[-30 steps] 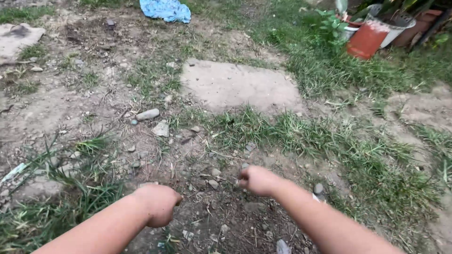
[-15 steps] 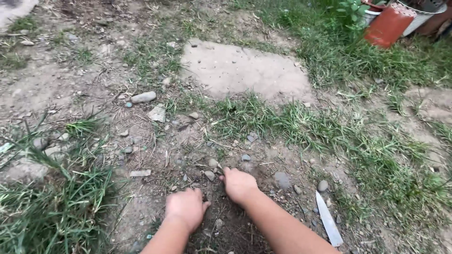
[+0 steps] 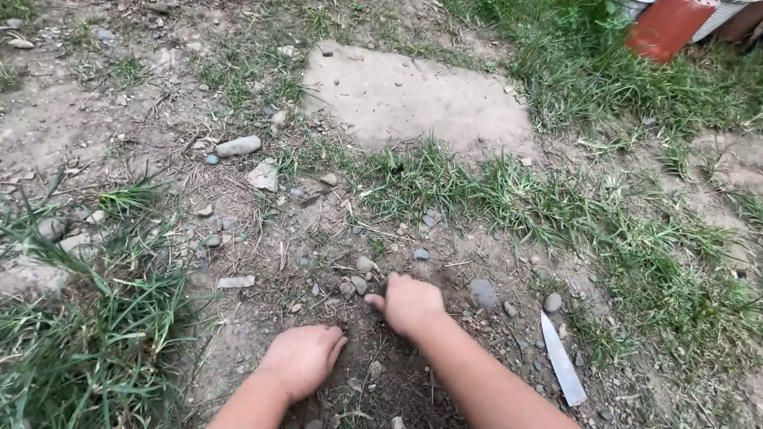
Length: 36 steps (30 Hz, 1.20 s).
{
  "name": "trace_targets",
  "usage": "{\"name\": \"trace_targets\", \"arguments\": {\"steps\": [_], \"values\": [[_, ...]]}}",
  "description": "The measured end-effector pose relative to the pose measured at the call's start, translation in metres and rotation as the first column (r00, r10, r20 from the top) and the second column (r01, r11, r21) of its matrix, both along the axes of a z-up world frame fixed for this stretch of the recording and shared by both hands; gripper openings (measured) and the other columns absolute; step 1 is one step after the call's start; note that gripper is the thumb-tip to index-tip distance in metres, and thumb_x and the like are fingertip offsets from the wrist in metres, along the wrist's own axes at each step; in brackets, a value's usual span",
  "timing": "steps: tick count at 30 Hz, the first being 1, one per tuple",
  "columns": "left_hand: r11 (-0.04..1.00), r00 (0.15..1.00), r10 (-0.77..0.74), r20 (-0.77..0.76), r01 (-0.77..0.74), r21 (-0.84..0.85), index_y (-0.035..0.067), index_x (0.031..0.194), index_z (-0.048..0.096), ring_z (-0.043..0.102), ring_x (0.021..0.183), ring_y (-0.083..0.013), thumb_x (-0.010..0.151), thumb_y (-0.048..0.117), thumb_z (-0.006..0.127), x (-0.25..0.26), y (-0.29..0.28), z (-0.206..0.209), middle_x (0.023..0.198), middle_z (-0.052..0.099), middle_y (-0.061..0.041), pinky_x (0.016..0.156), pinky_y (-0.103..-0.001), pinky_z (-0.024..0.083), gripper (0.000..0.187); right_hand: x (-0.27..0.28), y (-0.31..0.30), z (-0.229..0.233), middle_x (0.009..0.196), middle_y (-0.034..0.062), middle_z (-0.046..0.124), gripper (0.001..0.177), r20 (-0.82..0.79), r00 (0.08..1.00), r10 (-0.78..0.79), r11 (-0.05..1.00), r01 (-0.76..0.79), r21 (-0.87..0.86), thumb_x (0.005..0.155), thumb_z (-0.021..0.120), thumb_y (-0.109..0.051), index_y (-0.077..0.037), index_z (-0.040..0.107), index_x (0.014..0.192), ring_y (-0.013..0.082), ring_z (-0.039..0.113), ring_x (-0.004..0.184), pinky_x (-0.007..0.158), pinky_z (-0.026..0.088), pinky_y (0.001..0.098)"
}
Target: Clearing a patch of soil by pulling weeds and removing debris by hand.
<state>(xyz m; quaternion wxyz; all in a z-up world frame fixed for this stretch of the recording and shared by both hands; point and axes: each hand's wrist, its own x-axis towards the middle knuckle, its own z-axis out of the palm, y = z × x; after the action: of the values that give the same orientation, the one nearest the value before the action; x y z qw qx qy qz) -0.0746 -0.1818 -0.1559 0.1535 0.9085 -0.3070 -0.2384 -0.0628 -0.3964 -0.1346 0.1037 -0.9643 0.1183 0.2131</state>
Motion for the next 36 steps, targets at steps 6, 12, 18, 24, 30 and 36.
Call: {"name": "trace_targets", "arguments": {"steps": [6, 12, 18, 24, 30, 36], "values": [[0.94, 0.944, -0.311, -0.109, 0.323, 0.115, 0.015, 0.099, 0.069, 0.067, 0.103, -0.0344, 0.101, 0.04, 0.05, 0.039, 0.008, 0.027, 0.103, 0.073, -0.011, 0.092, -0.048, 0.052, 0.031, -0.002, -0.041, -0.048, 0.103, 0.0199, 0.072, 0.031, 0.204, 0.973, 0.106, 0.991, -0.12, 0.059, 0.099, 0.047, -0.028, -0.007, 0.068, 0.103, 0.0407, 0.068, 0.102, 0.089, 0.053, 0.051], [0.985, 0.997, -0.065, 0.029, 0.06, 0.162, 0.013, 0.113, 0.061, 0.068, 0.104, -0.0339, 0.103, 0.039, 0.048, 0.051, -0.03, 0.04, 0.11, 0.07, -0.011, 0.092, -0.049, 0.054, 0.031, -0.031, -0.069, -0.019, 0.099, 0.0201, 0.072, 0.038, 0.277, 0.921, -0.275, 0.944, 0.203, 0.261, 0.099, 0.05, -0.042, -0.007, 0.064, 0.106, 0.0403, 0.069, 0.097, 0.088, 0.054, 0.0498], [0.986, 0.951, 0.156, 0.267, -0.164, 0.01, 0.01, 0.124, 0.052, 0.06, 0.113, -0.0301, 0.092, 0.035, 0.061, 0.026, -0.071, 0.017, 0.121, 0.059, -0.011, 0.092, -0.048, 0.05, 0.042, -0.026, -0.037, -0.032, 0.11, 0.0174, 0.069, 0.038, 0.159, 0.985, 0.064, 0.989, -0.084, 0.122, 0.101, 0.048, -0.046, -0.012, 0.055, 0.118, 0.039, 0.067, 0.101, 0.084, 0.053, 0.0511], [0.987, 0.948, 0.161, 0.275, -0.151, -0.058, 0.012, 0.117, 0.057, 0.06, 0.112, -0.0277, 0.09, 0.033, 0.062, 0.025, -0.063, 0.017, 0.114, 0.06, -0.008, 0.093, -0.046, 0.05, 0.034, -0.011, -0.049, -0.016, 0.11, 0.0164, 0.068, 0.028, 0.163, 0.976, 0.146, 0.985, -0.159, 0.072, 0.104, 0.044, -0.035, -0.012, 0.055, 0.116, 0.038, 0.068, 0.099, 0.082, 0.054, 0.0506], [0.905, 0.908, -0.419, 0.014, 0.416, 0.089, 0.011, 0.103, 0.066, 0.058, 0.114, -0.0249, 0.092, 0.06, 0.065, 0.009, -0.035, 0.06, 0.109, 0.064, -0.005, 0.101, -0.042, 0.046, 0.05, 0.001, -0.058, -0.025, 0.109, 0.0144, 0.068, 0.026, 0.139, 0.885, 0.444, 0.896, -0.438, -0.07, 0.092, 0.05, -0.014, -0.013, 0.058, 0.116, 0.0371, 0.069, 0.096, 0.079, 0.056, 0.0497], [0.807, 0.803, -0.563, 0.195, 0.585, -0.08, 0.002, 0.11, 0.066, 0.052, 0.108, -0.033, 0.067, 0.065, 0.078, -0.007, -0.001, 0.038, 0.114, 0.06, -0.014, 0.091, -0.047, 0.04, 0.077, -0.042, -0.047, -0.035, 0.102, 0.0173, 0.068, 0.02, 0.423, 0.898, 0.123, 0.945, -0.236, 0.228, 0.1, 0.051, -0.027, -0.009, 0.06, 0.104, 0.0418, 0.066, 0.098, 0.082, 0.053, 0.0492]]}}
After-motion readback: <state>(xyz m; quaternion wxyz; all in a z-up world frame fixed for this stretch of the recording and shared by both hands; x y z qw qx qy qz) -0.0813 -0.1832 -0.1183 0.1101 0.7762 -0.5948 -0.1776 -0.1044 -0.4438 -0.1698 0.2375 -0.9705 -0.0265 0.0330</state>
